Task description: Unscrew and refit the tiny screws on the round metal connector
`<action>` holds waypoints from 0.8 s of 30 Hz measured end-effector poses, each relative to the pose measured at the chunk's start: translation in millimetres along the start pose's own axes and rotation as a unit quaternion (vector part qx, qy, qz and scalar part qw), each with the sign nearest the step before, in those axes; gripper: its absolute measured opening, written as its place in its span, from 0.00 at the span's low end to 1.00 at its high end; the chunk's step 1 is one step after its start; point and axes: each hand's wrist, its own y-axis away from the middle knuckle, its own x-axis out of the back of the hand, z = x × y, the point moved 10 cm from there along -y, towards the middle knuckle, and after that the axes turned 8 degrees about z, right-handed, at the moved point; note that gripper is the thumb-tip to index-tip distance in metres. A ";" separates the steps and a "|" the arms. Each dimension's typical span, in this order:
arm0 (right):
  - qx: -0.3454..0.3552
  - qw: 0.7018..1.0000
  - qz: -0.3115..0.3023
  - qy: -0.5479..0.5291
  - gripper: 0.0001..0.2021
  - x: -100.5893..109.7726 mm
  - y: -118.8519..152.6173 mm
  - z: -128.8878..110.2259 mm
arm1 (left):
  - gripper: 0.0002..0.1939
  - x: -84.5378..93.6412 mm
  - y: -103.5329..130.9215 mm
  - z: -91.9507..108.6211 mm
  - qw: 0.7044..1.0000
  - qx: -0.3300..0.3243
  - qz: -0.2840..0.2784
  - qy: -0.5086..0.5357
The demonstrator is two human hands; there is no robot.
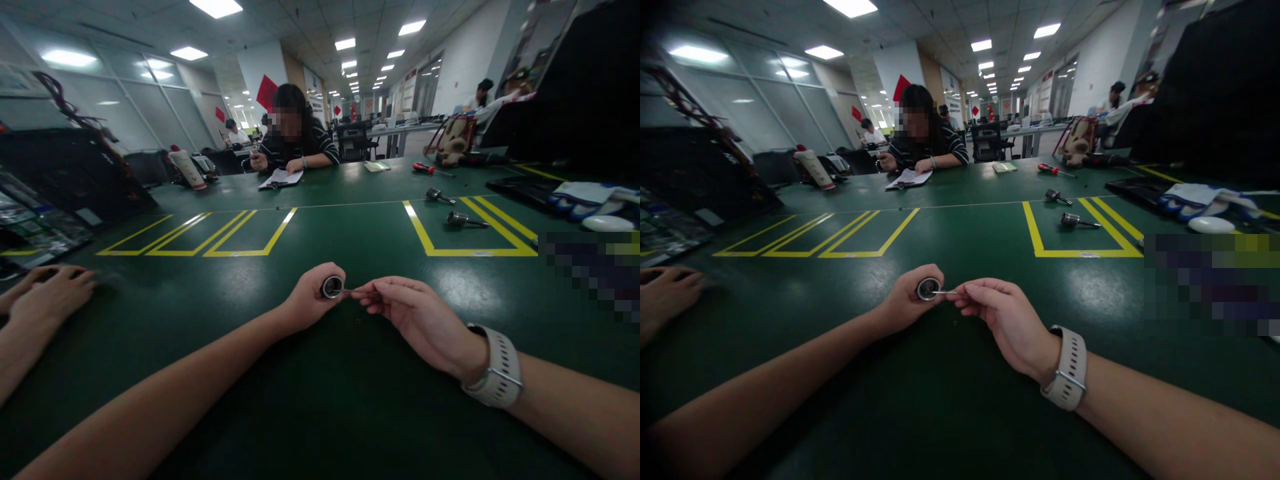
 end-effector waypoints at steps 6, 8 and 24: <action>0.011 1.000 0.007 -0.005 0.07 1.7 -1.1 -0.6 | 0.04 1.3 -0.6 -3.3 1.000 0.014 0.010 -0.025; 0.020 1.000 0.011 -0.002 0.07 2.7 -0.6 -1.2 | 0.05 2.0 -1.0 -5.6 0.999 0.020 0.017 -0.046; 0.145 0.969 0.057 0.190 0.10 3.6 9.3 -21.8 | 0.07 7.8 -1.7 -6.7 0.995 0.012 0.042 -0.086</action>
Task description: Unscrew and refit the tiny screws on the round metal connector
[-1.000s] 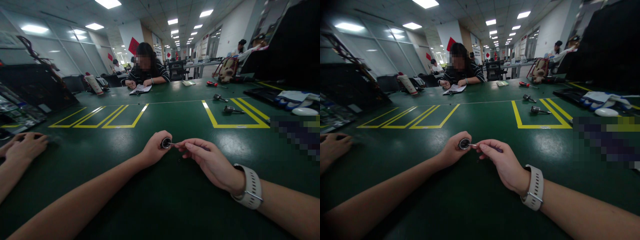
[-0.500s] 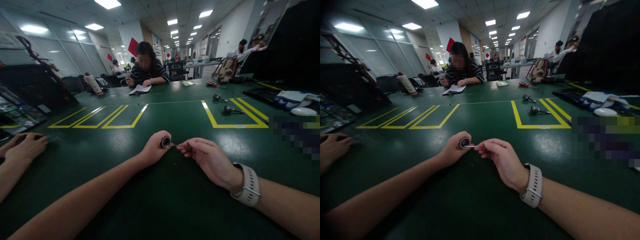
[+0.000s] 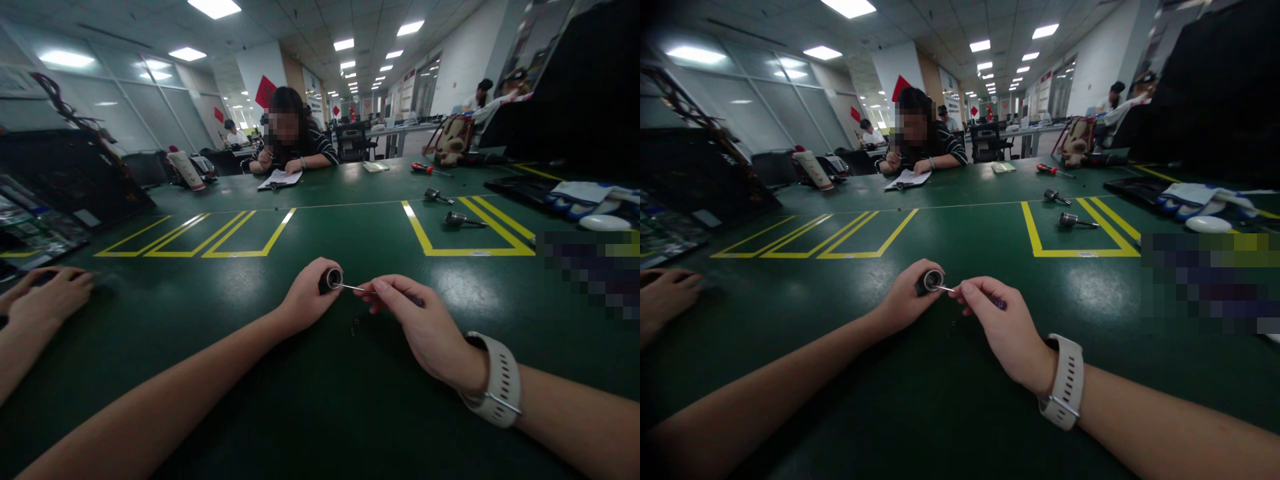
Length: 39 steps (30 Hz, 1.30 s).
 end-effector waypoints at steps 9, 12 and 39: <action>0.011 0.998 -0.043 0.049 0.12 -5.9 0.7 6.2 | 0.07 -5.3 2.0 6.9 1.000 -0.018 -0.019 0.013; 0.006 0.997 -0.064 0.040 0.12 -9.0 2.8 7.0 | 0.08 -5.0 2.4 7.5 0.999 -0.014 -0.024 0.018; -0.095 0.988 -0.036 -0.118 0.08 -8.7 -2.1 13.3 | 0.06 -11.3 5.4 9.9 0.997 -0.044 -0.064 -0.026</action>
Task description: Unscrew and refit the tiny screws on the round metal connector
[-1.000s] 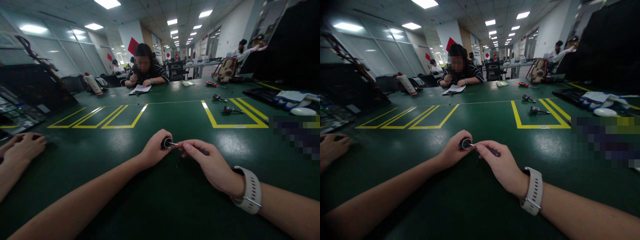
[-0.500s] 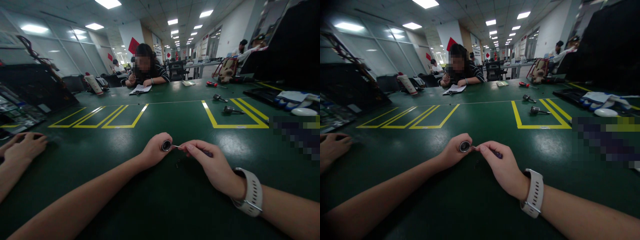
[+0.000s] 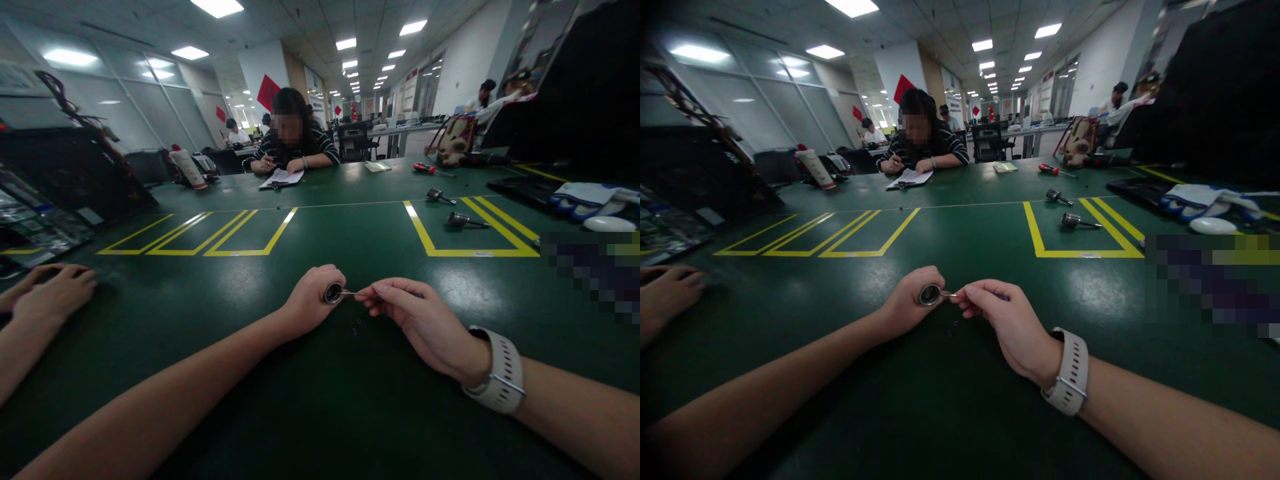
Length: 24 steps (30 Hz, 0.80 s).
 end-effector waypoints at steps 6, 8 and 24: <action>0.008 0.999 0.012 0.029 0.08 0.4 1.0 -0.3 | 0.06 -0.6 0.5 1.2 1.000 -0.002 -0.005 -0.012; 0.000 1.000 0.003 0.016 0.08 -1.2 1.1 1.2 | 0.07 -1.0 0.6 1.6 1.000 -0.004 -0.006 -0.014; 0.008 0.997 0.072 -0.011 0.09 12.6 0.4 -4.3 | 0.08 -3.3 0.1 -0.6 1.000 0.009 -0.020 -0.014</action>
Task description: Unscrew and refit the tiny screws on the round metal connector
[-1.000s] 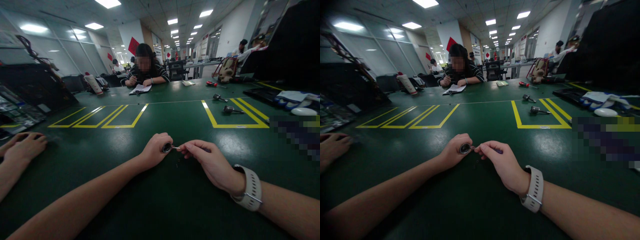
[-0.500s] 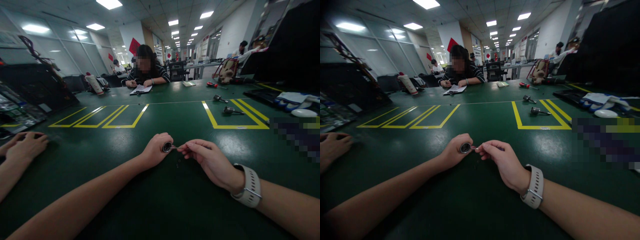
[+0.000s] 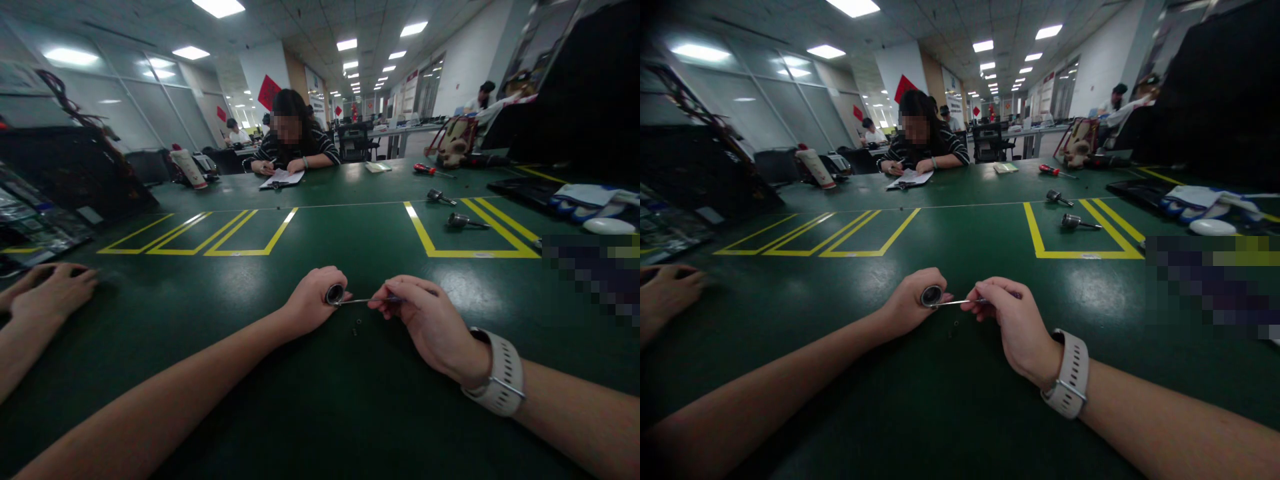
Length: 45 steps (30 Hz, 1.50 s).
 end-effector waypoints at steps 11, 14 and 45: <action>0.019 0.996 0.058 0.065 0.12 12.3 -0.4 -6.9 | 0.06 -0.7 2.5 6.3 0.999 -0.022 -0.010 -0.030; 0.025 0.993 0.062 0.099 0.13 13.2 -0.5 -6.8 | 0.05 1.0 2.1 4.2 1.000 -0.014 0.000 -0.009; 0.041 0.995 0.068 0.054 0.10 14.9 -9.3 -1.4 | 0.14 -11.0 6.1 29.2 0.979 -0.084 -0.129 0.130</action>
